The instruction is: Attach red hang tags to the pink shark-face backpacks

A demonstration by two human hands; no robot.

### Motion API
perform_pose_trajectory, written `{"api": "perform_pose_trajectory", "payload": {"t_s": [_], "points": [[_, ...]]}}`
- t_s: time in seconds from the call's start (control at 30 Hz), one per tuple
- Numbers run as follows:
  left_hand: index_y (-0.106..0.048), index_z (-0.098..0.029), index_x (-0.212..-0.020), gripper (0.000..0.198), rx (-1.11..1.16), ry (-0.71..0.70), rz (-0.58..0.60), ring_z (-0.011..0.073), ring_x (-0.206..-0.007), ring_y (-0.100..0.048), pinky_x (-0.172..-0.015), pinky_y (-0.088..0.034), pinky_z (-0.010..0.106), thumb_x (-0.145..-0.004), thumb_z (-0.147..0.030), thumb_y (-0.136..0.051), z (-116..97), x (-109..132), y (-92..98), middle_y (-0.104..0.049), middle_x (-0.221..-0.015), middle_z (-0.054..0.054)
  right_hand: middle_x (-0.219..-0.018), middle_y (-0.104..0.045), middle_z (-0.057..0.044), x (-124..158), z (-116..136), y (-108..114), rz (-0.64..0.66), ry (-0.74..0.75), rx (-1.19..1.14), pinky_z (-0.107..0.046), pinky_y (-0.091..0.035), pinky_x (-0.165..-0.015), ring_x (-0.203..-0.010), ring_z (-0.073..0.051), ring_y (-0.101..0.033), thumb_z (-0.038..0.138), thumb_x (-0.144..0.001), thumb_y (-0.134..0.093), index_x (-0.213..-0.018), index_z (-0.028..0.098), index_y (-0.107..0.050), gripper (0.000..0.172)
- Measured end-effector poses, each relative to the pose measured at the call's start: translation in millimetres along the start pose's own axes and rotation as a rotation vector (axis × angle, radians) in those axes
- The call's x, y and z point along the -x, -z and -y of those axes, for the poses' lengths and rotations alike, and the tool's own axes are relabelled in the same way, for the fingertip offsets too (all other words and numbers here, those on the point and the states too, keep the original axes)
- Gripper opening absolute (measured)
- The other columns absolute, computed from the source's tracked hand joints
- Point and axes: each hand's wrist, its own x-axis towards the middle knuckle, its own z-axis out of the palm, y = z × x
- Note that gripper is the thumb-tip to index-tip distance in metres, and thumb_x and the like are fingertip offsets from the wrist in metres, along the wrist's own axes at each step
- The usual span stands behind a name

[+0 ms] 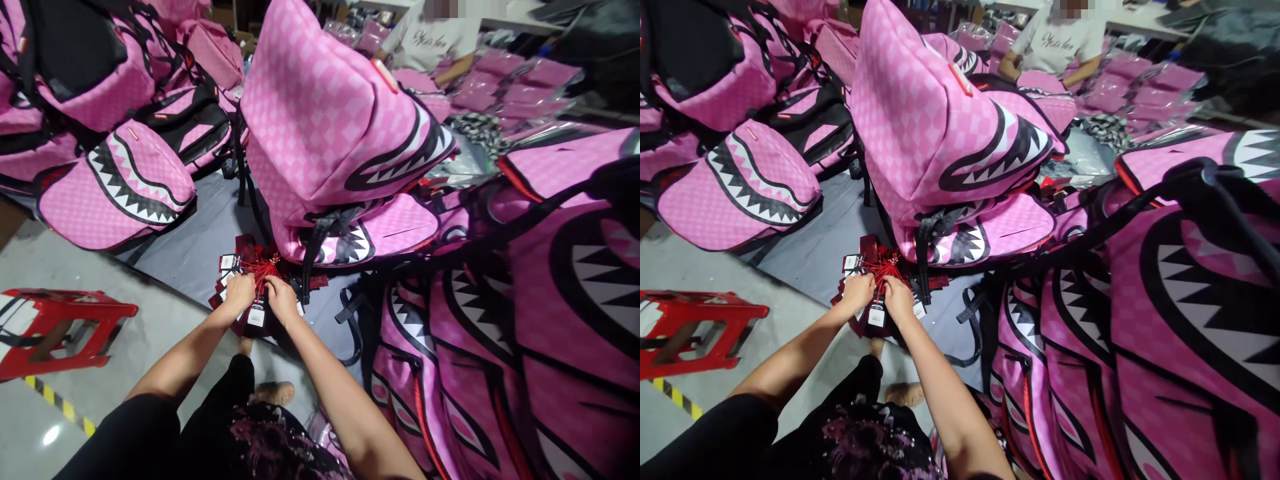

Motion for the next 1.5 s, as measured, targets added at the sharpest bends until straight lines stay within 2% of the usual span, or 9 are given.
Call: {"api": "perform_pose_trajectory", "payload": {"t_s": [0.27,0.37,0.5,0.6,0.73,0.93,1.13,1.33,1.5], "points": [[-0.070,-0.015,-0.087,0.022,-0.199,-0.043,0.094,0.0291,-0.093,-0.063,-0.078,-0.037,0.037,-0.080,-0.013,-0.049,43.6,8.0,46.0,-0.072,-0.091,0.014,-0.118,-0.063,-0.012,-59.7,11.2,4.2,0.091,-0.138,0.127,-0.029,-0.043,-0.089,-0.098,-0.017,-0.063,0.017,-0.095,-0.038,-0.135,0.005,-0.052,0.044],[-0.071,-0.018,-0.095,0.031,-0.265,-0.061,0.062,0.0306,-0.093,-0.062,-0.077,-0.038,0.038,-0.090,-0.027,-0.041,71.2,24.2,55.1,-0.073,-0.087,0.013,-0.117,-0.066,-0.006,-54.0,22.4,14.0,0.109,-0.177,0.125,-0.029,-0.042,-0.094,-0.103,-0.018,-0.062,0.017,-0.091,-0.051,-0.130,0.017,-0.058,0.040],[-0.071,-0.022,-0.099,0.056,-0.081,-0.306,-0.205,0.0195,-0.090,-0.062,-0.087,-0.041,0.033,-0.094,-0.052,-0.024,77.0,28.0,37.2,-0.073,-0.090,-0.002,-0.128,-0.061,-0.001,-8.5,17.3,22.5,0.026,-0.124,0.049,-0.035,-0.033,-0.109,-0.115,-0.016,-0.056,0.010,-0.090,-0.048,-0.130,0.024,-0.056,0.043],[-0.072,-0.022,-0.093,0.056,0.079,-0.554,-0.192,0.0181,-0.089,-0.064,-0.092,-0.043,0.035,-0.094,-0.054,-0.027,42.4,41.7,10.5,-0.074,-0.093,-0.004,-0.117,-0.065,-0.003,65.1,0.4,26.9,-0.094,-0.192,-0.350,-0.028,-0.048,-0.092,-0.094,-0.012,-0.063,0.014,-0.091,-0.044,-0.135,0.021,-0.049,0.045],[-0.070,-0.027,-0.089,0.032,0.169,-0.871,0.056,0.0177,-0.082,-0.067,-0.106,-0.038,0.040,-0.093,-0.041,-0.041,-33.4,78.1,-24.4,-0.075,-0.093,0.000,-0.076,-0.063,0.003,165.5,-31.2,38.6,-0.359,-0.436,-0.815,-0.022,-0.047,-0.054,-0.053,-0.009,-0.055,0.043,-0.084,-0.058,-0.113,0.019,-0.056,0.038],[-0.069,-0.025,-0.094,0.032,0.288,-0.951,0.468,0.0134,-0.078,-0.066,-0.072,-0.046,0.023,-0.095,-0.037,-0.039,-137.2,135.9,-69.8,-0.074,-0.089,-0.001,-0.061,-0.061,0.000,261.4,-66.2,74.5,-0.564,-0.545,-0.738,-0.027,-0.049,-0.058,-0.053,-0.013,-0.057,0.055,-0.083,-0.051,-0.080,0.019,-0.056,0.036],[-0.070,-0.028,-0.110,0.032,0.150,-0.839,0.411,0.0220,-0.085,-0.068,-0.069,-0.046,0.029,-0.093,-0.034,-0.044,-193.3,165.0,-89.0,-0.075,-0.097,0.003,-0.087,-0.067,-0.008,358.2,-101.8,121.7,-0.761,-0.709,-0.316,-0.035,-0.047,-0.081,-0.082,-0.021,-0.062,0.043,-0.085,-0.054,-0.090,0.019,-0.058,0.025],[-0.058,-0.032,-0.133,0.041,0.071,-0.948,0.289,0.0282,-0.099,-0.068,-0.080,-0.048,0.036,-0.095,-0.030,-0.043,-249.4,186.3,-79.0,-0.073,-0.112,0.008,-0.085,-0.067,-0.007,384.4,-131.8,115.5,-0.880,-0.835,-0.005,-0.033,-0.044,-0.076,-0.075,-0.021,-0.060,0.036,-0.090,-0.051,-0.107,0.017,-0.053,0.026],[-0.060,-0.028,-0.131,0.040,0.129,-1.000,0.223,0.0230,-0.091,-0.070,-0.076,-0.049,0.030,-0.094,-0.026,-0.047,-273.6,199.3,-63.0,-0.075,-0.101,0.006,-0.082,-0.067,-0.005,380.5,-140.4,114.1,-0.858,-0.779,0.062,-0.029,-0.043,-0.073,-0.076,-0.020,-0.062,0.032,-0.091,-0.053,-0.098,0.019,-0.059,0.017]]}}
